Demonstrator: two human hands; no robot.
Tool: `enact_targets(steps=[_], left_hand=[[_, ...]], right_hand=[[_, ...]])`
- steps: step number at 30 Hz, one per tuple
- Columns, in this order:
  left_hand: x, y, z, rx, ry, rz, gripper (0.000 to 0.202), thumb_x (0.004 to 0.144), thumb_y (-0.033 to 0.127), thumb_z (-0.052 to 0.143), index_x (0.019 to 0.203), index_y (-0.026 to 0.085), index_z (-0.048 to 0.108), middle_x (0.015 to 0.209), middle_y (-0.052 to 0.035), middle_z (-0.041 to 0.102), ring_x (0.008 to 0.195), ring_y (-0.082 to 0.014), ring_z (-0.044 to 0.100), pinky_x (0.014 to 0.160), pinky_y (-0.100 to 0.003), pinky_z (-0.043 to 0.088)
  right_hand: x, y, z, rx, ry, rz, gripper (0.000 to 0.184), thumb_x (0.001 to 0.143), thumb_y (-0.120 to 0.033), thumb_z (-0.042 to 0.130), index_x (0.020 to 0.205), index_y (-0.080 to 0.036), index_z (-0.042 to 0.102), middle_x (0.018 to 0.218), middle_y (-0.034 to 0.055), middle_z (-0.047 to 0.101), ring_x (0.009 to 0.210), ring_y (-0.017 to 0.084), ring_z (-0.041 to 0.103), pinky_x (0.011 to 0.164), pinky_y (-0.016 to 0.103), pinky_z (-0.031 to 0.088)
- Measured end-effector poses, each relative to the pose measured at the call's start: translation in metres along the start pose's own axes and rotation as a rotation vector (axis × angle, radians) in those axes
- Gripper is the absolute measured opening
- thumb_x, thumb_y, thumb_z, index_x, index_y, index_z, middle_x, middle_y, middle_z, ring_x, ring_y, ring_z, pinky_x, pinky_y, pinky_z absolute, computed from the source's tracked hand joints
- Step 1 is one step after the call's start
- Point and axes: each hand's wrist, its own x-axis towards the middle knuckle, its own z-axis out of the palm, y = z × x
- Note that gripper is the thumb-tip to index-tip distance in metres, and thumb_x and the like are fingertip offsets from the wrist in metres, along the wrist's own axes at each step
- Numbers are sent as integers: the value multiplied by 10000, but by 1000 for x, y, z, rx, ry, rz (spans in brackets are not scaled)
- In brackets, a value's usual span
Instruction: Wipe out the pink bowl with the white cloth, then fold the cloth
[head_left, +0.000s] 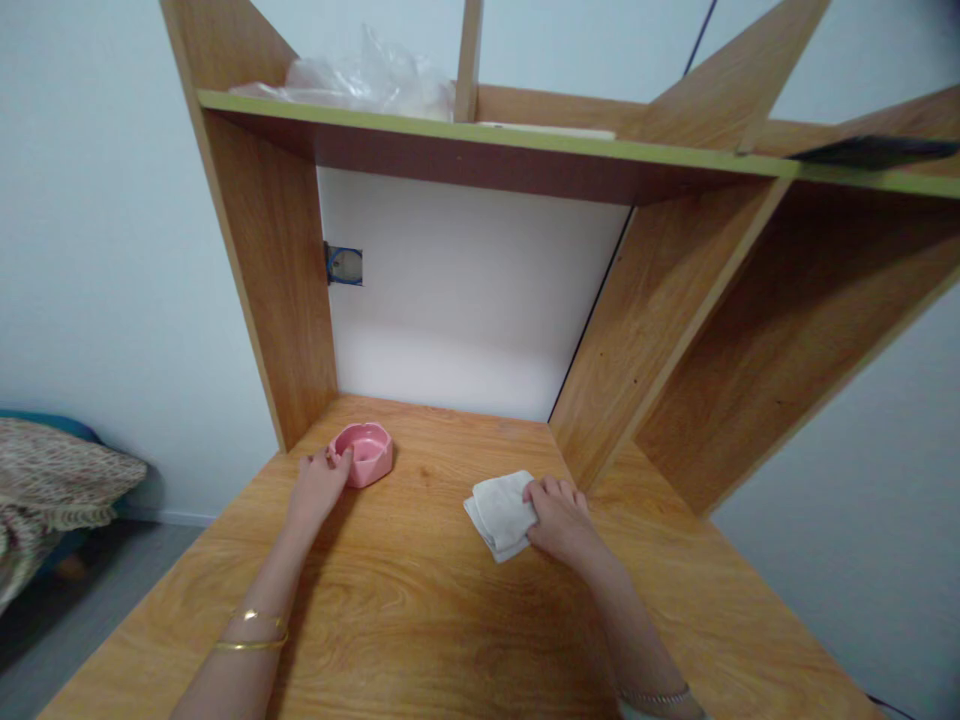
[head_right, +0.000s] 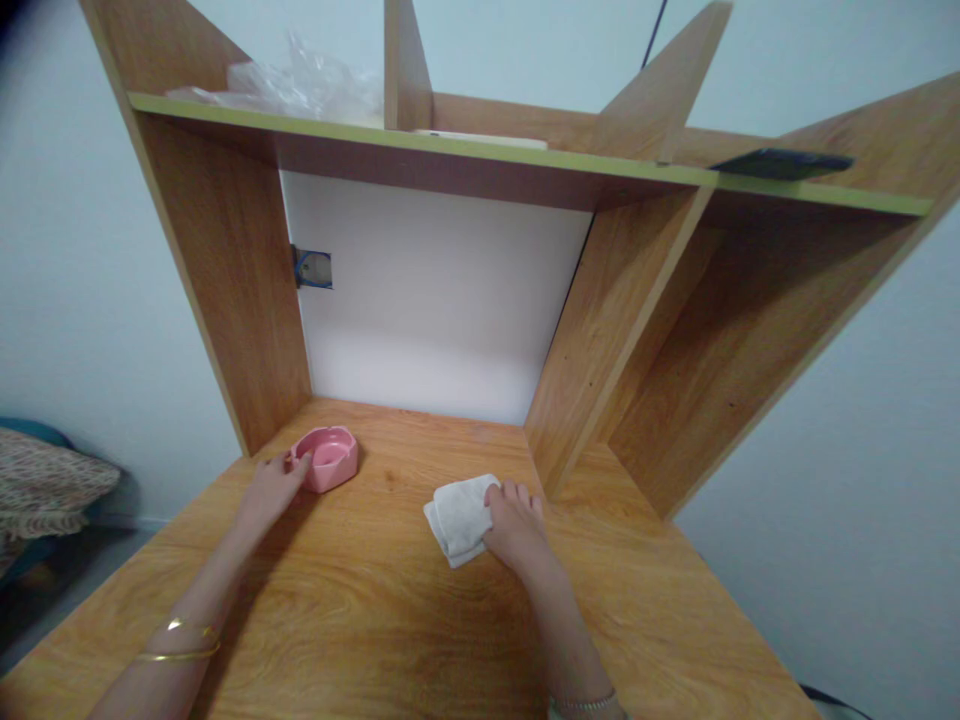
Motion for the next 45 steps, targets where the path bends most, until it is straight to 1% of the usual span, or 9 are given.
enact_targets(steps=[3, 6, 16, 23, 30, 33, 38, 42, 45], left_hand=[[2, 1, 3, -149, -86, -105, 466, 809, 449, 417, 1027, 61, 555, 1033, -214, 585, 1016, -318, 560, 769, -382, 488], [1, 5, 4, -318, -168, -204, 477, 826, 433, 421, 1116, 58, 470, 999, -217, 593, 726, -259, 658, 571, -332, 528], [-6, 19, 9, -750, -207, -323, 327, 845, 219, 457, 1139, 136, 343, 677, -5, 556, 443, -126, 592, 470, -274, 535], [-39, 46, 16, -1178, -590, -142, 379, 779, 276, 550, 1124, 172, 434, 662, -2, 599, 514, -120, 613, 498, -219, 523], [-66, 55, 50, -895, -652, 48, 565, 738, 376, 559, 1235, 135, 438, 447, 57, 538, 318, -91, 481, 331, -164, 373], [-71, 56, 52, -788, -598, 141, 511, 741, 332, 540, 1219, 163, 478, 673, -12, 657, 407, -106, 551, 392, -201, 437], [-76, 61, 44, -721, -432, 368, 483, 715, 256, 557, 1187, 161, 527, 1171, -96, 590, 1036, -220, 567, 888, -336, 447], [-81, 66, 41, -620, -379, 462, 494, 732, 247, 552, 1217, 159, 512, 1240, -94, 543, 1140, -225, 488, 1003, -368, 340], [-84, 67, 41, -566, -362, 532, 510, 758, 271, 538, 1255, 174, 484, 1226, -93, 544, 1118, -226, 496, 990, -370, 349]], right_hand=[[3, -5, 6, 188, -20, -162, 456, 640, -150, 572, 1089, -230, 557, 1076, 63, 547, 1018, 237, 448, 847, 329, 291], [10, -7, 15, 331, 31, -219, 282, 734, -205, 539, 1011, -214, 593, 1001, 56, 579, 984, 210, 477, 840, 295, 325], [19, -13, 35, 618, 468, -64, 234, 862, -328, 358, 799, -193, 538, 783, 55, 593, 769, 199, 553, 688, 286, 405], [14, -24, 35, 752, 566, -54, 233, 873, -392, 351, 789, -214, 476, 766, 35, 564, 746, 189, 534, 676, 293, 413], [9, -37, 31, 833, 590, -172, 191, 872, -328, 364, 820, -213, 507, 796, 30, 545, 777, 176, 524, 697, 292, 430], [7, -45, 31, 789, 560, -307, 162, 848, -290, 420, 861, -209, 560, 881, 49, 558, 856, 181, 526, 767, 306, 429], [6, -49, 37, 762, 531, -288, 165, 814, -334, 504, 779, -207, 605, 920, 64, 526, 855, 186, 531, 730, 296, 446], [11, -48, 47, 835, 568, -199, 123, 797, -309, 498, 823, -208, 564, 862, 41, 513, 811, 177, 534, 722, 304, 451], [16, -45, 54, 870, 603, -64, 367, 697, -296, 580, 1038, -191, 497, 863, 31, 543, 782, 184, 545, 715, 323, 460]])
